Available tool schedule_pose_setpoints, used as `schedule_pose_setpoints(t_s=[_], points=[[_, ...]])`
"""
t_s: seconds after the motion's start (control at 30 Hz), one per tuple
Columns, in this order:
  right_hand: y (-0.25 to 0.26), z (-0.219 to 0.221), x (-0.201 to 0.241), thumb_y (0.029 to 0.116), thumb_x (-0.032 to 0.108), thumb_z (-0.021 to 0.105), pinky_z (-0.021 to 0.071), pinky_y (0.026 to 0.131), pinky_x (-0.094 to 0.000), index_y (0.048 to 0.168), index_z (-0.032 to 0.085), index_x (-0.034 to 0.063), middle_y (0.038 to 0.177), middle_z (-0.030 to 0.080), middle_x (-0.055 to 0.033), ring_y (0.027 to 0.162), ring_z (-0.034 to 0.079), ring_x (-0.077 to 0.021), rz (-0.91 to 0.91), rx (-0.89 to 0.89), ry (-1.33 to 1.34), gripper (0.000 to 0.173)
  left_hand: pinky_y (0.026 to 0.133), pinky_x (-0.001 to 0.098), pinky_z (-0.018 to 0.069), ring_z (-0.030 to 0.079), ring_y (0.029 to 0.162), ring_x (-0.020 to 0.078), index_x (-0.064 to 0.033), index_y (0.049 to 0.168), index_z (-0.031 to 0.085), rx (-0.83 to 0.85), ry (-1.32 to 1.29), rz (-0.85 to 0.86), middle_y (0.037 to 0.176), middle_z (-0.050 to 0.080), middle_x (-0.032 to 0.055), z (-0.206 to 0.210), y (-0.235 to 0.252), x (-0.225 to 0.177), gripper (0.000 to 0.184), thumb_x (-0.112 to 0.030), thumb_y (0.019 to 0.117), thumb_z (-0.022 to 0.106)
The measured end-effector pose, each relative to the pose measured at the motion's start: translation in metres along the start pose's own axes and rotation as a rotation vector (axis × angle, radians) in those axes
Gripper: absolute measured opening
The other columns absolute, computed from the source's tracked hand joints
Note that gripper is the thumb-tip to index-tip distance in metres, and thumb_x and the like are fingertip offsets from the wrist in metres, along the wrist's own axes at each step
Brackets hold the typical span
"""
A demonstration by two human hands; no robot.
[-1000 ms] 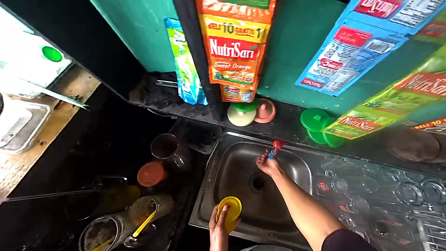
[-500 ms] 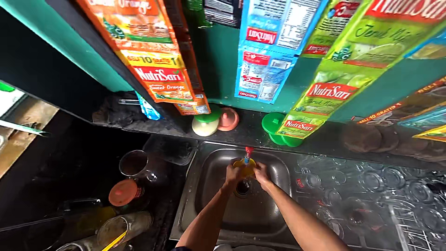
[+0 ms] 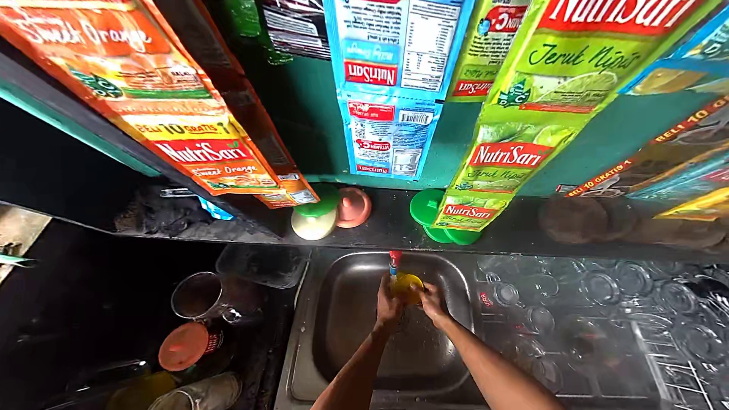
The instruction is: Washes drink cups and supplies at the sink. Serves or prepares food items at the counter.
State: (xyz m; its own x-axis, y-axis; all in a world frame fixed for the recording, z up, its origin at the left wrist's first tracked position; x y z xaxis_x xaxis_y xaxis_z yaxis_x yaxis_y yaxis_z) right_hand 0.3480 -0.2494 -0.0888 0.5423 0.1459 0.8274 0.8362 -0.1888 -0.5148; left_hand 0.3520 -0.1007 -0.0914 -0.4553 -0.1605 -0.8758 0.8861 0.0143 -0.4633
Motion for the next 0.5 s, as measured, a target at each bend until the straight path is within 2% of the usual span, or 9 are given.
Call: schedule_pose_setpoints(t_s=[0.03,0.07,0.1,0.13,0.23,0.3,0.37,0.4,0.5], points=[[-0.001,0.000,0.004,0.0973,0.026,0.072,0.0583,0.086,-0.0469,0.122,0.066,0.0006,0.108,0.071,-0.0199,0.094,0.070,-0.0289,-0.055,-0.056,-0.080,0.036,0.074,0.0483,0.0636,0.072,0.094,0.0317,-0.0130,0.149,0.044,0.000,0.049,0.026,0.122,0.066,0.0201,0.000,0.001,-0.001,0.061,-0.006,0.0933,0.068],[-0.004,0.001,0.011,0.0935,0.026,0.076,0.0576,0.092,-0.0492,0.129,0.059,0.0019,0.114,0.069,-0.0203,0.101,0.070,-0.0308,-0.120,-0.119,-0.178,0.047,0.076,0.0481,0.0633,0.072,0.094,0.0300,-0.0123,0.147,0.047,-0.020,0.110,0.052,0.121,0.067,0.0191,-0.001,0.001,-0.004,0.057,-0.008,0.0937,0.069],[-0.007,0.004,0.020,0.0899,0.027,0.080,0.0569,0.092,-0.0505,0.132,0.053,0.0020,0.115,0.067,-0.0206,0.103,0.069,-0.0323,-0.194,-0.190,-0.271,0.055,0.078,0.0483,0.0613,0.071,0.093,0.0282,-0.0119,0.143,0.052,-0.061,0.176,0.086,0.117,0.068,0.0178,-0.003,0.002,-0.007,0.052,-0.009,0.0938,0.068],[-0.010,0.007,0.029,0.0893,0.028,0.080,0.0553,0.094,-0.0510,0.130,0.054,0.0012,0.119,0.064,-0.0210,0.108,0.065,-0.0336,-0.278,-0.235,-0.350,0.055,0.081,0.0493,0.0601,0.070,0.095,0.0275,-0.0122,0.142,0.054,-0.104,0.222,0.112,0.115,0.069,0.0168,-0.005,0.002,-0.011,0.050,-0.010,0.0937,0.068],[-0.015,0.022,0.045,0.0969,0.026,0.068,0.0567,0.095,-0.0491,0.116,0.070,0.0109,0.134,0.058,-0.0167,0.119,0.062,-0.0331,-0.456,-0.223,-0.599,0.024,0.086,0.0530,0.0583,0.070,0.101,0.0299,-0.0182,0.148,0.050,-0.188,0.292,0.135,0.121,0.068,0.0169,-0.008,-0.001,-0.024,0.056,-0.010,0.0946,0.066],[-0.017,0.028,0.051,0.0985,0.024,0.065,0.0572,0.094,-0.0483,0.120,0.071,0.0169,0.147,0.051,-0.0144,0.123,0.060,-0.0332,-0.469,-0.195,-0.684,0.023,0.092,0.0555,0.0557,0.068,0.107,0.0315,-0.0208,0.148,0.051,-0.238,0.357,0.140,0.124,0.068,0.0163,-0.009,-0.004,-0.033,0.057,-0.012,0.0947,0.068],[-0.016,0.031,0.052,0.0999,0.025,0.061,0.0570,0.095,-0.0488,0.130,0.069,0.0233,0.155,0.045,-0.0137,0.127,0.058,-0.0338,-0.484,-0.177,-0.718,0.031,0.091,0.0559,0.0551,0.069,0.106,0.0320,-0.0212,0.147,0.053,-0.281,0.377,0.135,0.120,0.069,0.0163,-0.008,-0.007,-0.038,0.057,-0.014,0.0933,0.071],[-0.015,0.033,0.051,0.1011,0.026,0.059,0.0562,0.097,-0.0484,0.130,0.069,0.0252,0.157,0.044,-0.0134,0.129,0.057,-0.0334,-0.501,-0.155,-0.718,0.031,0.090,0.0554,0.0559,0.069,0.104,0.0316,-0.0212,0.145,0.054,-0.292,0.385,0.137,0.118,0.070,0.0160,-0.008,-0.007,-0.040,0.056,-0.015,0.0922,0.072],[-0.018,0.041,0.053,0.0993,0.022,0.058,0.0457,0.110,-0.0493,0.115,0.077,0.0200,0.153,0.048,-0.0112,0.137,0.049,-0.0308,-0.572,-0.055,-0.635,0.024,0.092,0.0531,0.0566,0.070,0.105,0.0291,-0.0185,0.145,0.054,-0.310,0.414,0.132,0.118,0.071,0.0142,-0.015,-0.008,-0.038,0.058,-0.016,0.0903,0.072]])
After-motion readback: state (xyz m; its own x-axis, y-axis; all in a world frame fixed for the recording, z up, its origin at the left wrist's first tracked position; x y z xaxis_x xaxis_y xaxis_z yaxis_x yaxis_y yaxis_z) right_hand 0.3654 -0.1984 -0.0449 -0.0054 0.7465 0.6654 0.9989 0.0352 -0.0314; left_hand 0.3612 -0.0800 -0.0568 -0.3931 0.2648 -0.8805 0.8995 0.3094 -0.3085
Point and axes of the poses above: each hand's wrist, its own y-axis towards the middle knuckle, its own z-axis out of the palm, x = y × z, the point moved 5 cm from there along y, towards the middle knuckle
